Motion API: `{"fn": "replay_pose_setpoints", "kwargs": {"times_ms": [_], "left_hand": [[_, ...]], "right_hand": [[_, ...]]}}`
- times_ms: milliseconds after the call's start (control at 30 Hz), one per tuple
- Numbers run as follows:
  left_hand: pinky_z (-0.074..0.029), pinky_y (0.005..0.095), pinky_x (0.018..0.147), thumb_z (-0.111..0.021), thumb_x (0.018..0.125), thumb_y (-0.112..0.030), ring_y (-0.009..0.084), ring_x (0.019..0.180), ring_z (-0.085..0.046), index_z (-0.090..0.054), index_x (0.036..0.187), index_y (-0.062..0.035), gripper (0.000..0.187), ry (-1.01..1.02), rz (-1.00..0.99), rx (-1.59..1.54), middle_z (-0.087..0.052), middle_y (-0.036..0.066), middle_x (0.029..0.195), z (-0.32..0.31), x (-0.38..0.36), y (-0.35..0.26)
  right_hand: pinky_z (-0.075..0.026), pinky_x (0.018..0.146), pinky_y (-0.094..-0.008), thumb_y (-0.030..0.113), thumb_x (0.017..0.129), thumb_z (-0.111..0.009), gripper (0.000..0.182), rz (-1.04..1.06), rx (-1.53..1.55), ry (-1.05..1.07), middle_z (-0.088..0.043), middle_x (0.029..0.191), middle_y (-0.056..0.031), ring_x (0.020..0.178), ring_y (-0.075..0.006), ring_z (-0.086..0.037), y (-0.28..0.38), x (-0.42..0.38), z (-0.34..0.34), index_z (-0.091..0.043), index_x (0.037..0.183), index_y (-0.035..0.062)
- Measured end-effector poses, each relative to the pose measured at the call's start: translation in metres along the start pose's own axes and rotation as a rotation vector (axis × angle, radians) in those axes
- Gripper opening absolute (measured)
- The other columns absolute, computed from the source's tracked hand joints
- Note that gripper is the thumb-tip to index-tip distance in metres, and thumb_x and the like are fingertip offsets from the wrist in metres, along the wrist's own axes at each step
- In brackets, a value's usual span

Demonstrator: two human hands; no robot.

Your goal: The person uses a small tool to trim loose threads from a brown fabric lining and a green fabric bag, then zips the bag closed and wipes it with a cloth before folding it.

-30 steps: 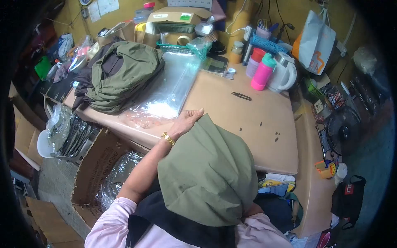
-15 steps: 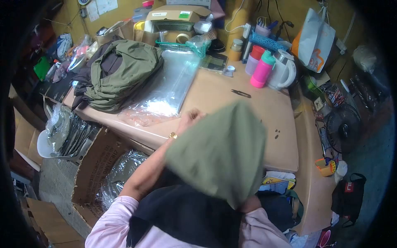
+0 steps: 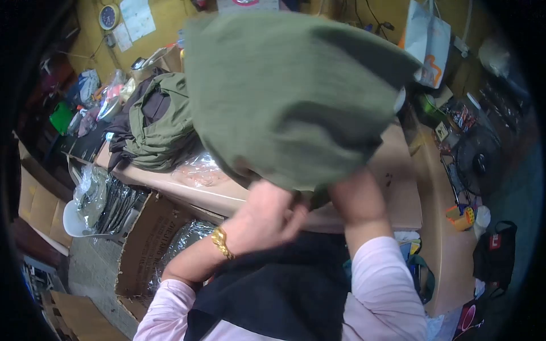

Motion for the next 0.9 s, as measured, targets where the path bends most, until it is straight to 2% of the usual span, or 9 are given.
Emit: {"fn": "replay_pose_setpoints", "kwargs": {"times_ms": [233, 367, 467, 567, 667, 700, 800, 867, 900], "left_hand": [[-0.047, 0.0498, 0.09, -0.057, 0.083, -0.003, 0.0454, 0.105, -0.054, -0.042, 0.128, 0.0078, 0.049, -0.136, 0.365, 0.359, -0.048, 0.03, 0.116, -0.005, -0.052, 0.124], [-0.046, 0.0498, 0.093, -0.056, 0.083, -0.002, 0.0473, 0.107, -0.052, -0.041, 0.13, 0.0094, 0.05, -0.189, 0.295, 0.556, -0.046, 0.032, 0.119, -0.012, -0.069, 0.157], [-0.05, 0.0498, 0.086, -0.057, 0.085, -0.008, 0.049, 0.098, -0.058, -0.051, 0.119, 0.0096, 0.039, -0.115, 0.397, 0.297, -0.059, 0.034, 0.107, -0.031, -0.054, 0.176], [-0.052, 0.0546, 0.081, -0.057, 0.086, -0.019, 0.0454, 0.084, -0.066, -0.064, 0.113, 0.0031, 0.036, 0.372, 0.742, 0.583, -0.069, 0.026, 0.09, -0.038, -0.049, 0.209], [-0.053, 0.0467, 0.086, -0.061, 0.086, -0.032, 0.0374, 0.105, -0.066, -0.067, 0.119, -0.0025, 0.045, 0.047, 0.224, 0.825, -0.069, 0.021, 0.114, -0.029, -0.091, 0.258], [-0.052, 0.0446, 0.09, -0.06, 0.088, -0.037, 0.0368, 0.116, -0.061, -0.067, 0.123, -0.0078, 0.046, 0.02, 0.486, 0.617, -0.067, 0.019, 0.121, -0.017, -0.093, 0.242], [-0.052, 0.0465, 0.09, -0.057, 0.091, -0.038, 0.0369, 0.115, -0.062, -0.067, 0.123, -0.01, 0.044, -0.197, 0.148, 1.077, -0.067, 0.017, 0.121, -0.013, -0.075, 0.173], [-0.049, 0.0493, 0.096, -0.059, 0.089, -0.053, 0.0379, 0.113, -0.063, -0.059, 0.135, -0.0096, 0.062, 0.638, 0.821, 0.605, -0.067, 0.021, 0.12, -0.012, -0.087, 0.206], [-0.05, 0.0489, 0.094, -0.059, 0.089, -0.054, 0.0387, 0.11, -0.064, -0.059, 0.134, -0.0092, 0.064, 0.586, 0.762, 0.632, -0.067, 0.022, 0.117, -0.011, -0.092, 0.201]], "right_hand": [[-0.045, 0.104, -0.0442, 0.016, 0.097, -0.054, 0.045, -0.021, -0.427, 0.415, -0.057, 0.132, -0.0284, 0.123, -0.0394, -0.056, -0.084, 0.013, -0.128, -0.052, 0.139, -0.0005], [-0.047, 0.096, -0.0477, 0.012, 0.089, -0.056, 0.036, 0.099, -0.404, 0.154, -0.061, 0.118, -0.029, 0.108, -0.0412, -0.061, -0.118, -0.049, -0.151, -0.061, 0.12, -0.0041], [-0.049, 0.092, -0.0471, 0.013, 0.08, -0.062, 0.037, 0.198, -0.357, 0.181, -0.062, 0.116, -0.0253, 0.099, -0.0391, -0.063, -0.104, -0.068, -0.167, -0.063, 0.112, -0.0052], [-0.049, 0.082, -0.0444, 0.017, 0.079, -0.063, 0.028, 0.354, -0.588, -0.012, -0.064, 0.108, -0.0206, 0.092, -0.0345, -0.063, -0.075, -0.097, -0.177, -0.066, 0.1, -0.0011], [-0.048, 0.086, -0.0509, 0.032, 0.086, -0.067, 0.036, -0.172, -0.652, 0.154, -0.064, 0.112, -0.0215, 0.096, -0.0362, -0.063, -0.096, -0.107, -0.141, -0.064, 0.103, 0.0001], [-0.046, 0.091, -0.0561, 0.042, 0.09, -0.065, 0.045, -0.314, -0.585, 0.227, -0.066, 0.112, -0.0204, 0.103, -0.0384, -0.063, -0.104, -0.102, -0.123, -0.064, 0.107, 0.0001], [-0.043, 0.096, -0.0563, 0.041, 0.091, -0.063, 0.045, 0.145, -0.794, -0.433, -0.062, 0.119, -0.0252, 0.115, -0.0418, -0.057, -0.047, -0.108, -0.094, -0.065, 0.107, -0.0011], [-0.043, 0.099, -0.0498, 0.033, 0.095, -0.058, 0.04, -0.47, -0.461, 0.287, -0.059, 0.124, -0.0263, 0.116, -0.0391, -0.057, -0.089, -0.098, -0.092, -0.062, 0.116, -0.0009], [-0.043, 0.099, -0.0495, 0.027, 0.096, -0.057, 0.036, -0.448, -0.316, 0.089, -0.059, 0.123, -0.0258, 0.115, -0.0391, -0.057, -0.098, -0.1, -0.09, -0.059, 0.119, -0.0007]]}}
Point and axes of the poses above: each hand's wrist, its own x-axis towards the middle knuckle, its own z-axis out of the back of the hand, y = z × x, the point moved 3 cm from there along x, towards the middle knuckle
